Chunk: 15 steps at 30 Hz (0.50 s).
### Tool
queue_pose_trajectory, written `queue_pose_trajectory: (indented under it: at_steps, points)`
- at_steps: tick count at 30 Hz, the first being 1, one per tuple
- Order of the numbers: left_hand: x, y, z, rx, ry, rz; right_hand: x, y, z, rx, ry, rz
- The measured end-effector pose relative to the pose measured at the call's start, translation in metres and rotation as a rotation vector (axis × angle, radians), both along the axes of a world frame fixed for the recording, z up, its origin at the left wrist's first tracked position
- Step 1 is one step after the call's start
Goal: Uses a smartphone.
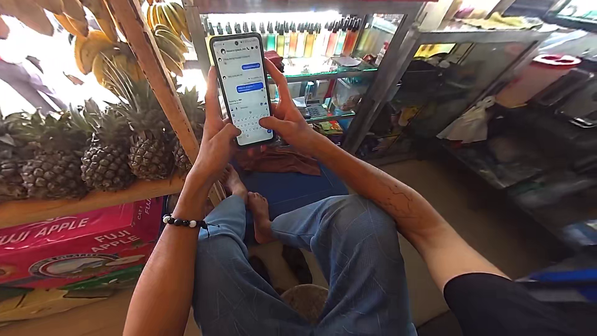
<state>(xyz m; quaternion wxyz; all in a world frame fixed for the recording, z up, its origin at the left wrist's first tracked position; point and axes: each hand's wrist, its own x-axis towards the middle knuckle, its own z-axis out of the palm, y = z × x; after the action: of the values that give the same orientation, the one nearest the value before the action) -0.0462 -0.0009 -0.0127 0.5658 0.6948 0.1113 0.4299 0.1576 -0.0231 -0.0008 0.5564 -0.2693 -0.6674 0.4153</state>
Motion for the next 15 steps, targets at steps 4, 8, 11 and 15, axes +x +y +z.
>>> queue_pose_trajectory:
  at_steps: [4, 8, 11, 15]
  points:
    - [0.009, 0.021, 0.002, 0.008, -0.07, -0.053, 0.001, 0.009, -0.006, 0.083, 0.016, 0.013]
    - [0.012, 0.023, 0.003, -0.013, -0.091, -0.05, 0.002, 0.01, -0.006, 0.073, 0.03, 0.017]
    - [0.012, 0.021, 0.003, -0.001, -0.107, -0.033, 0.001, 0.011, -0.006, 0.076, 0.028, 0.036]
    - [0.011, 0.02, 0.003, -0.009, -0.106, -0.022, 0.0, 0.006, -0.002, 0.069, 0.002, 0.036]
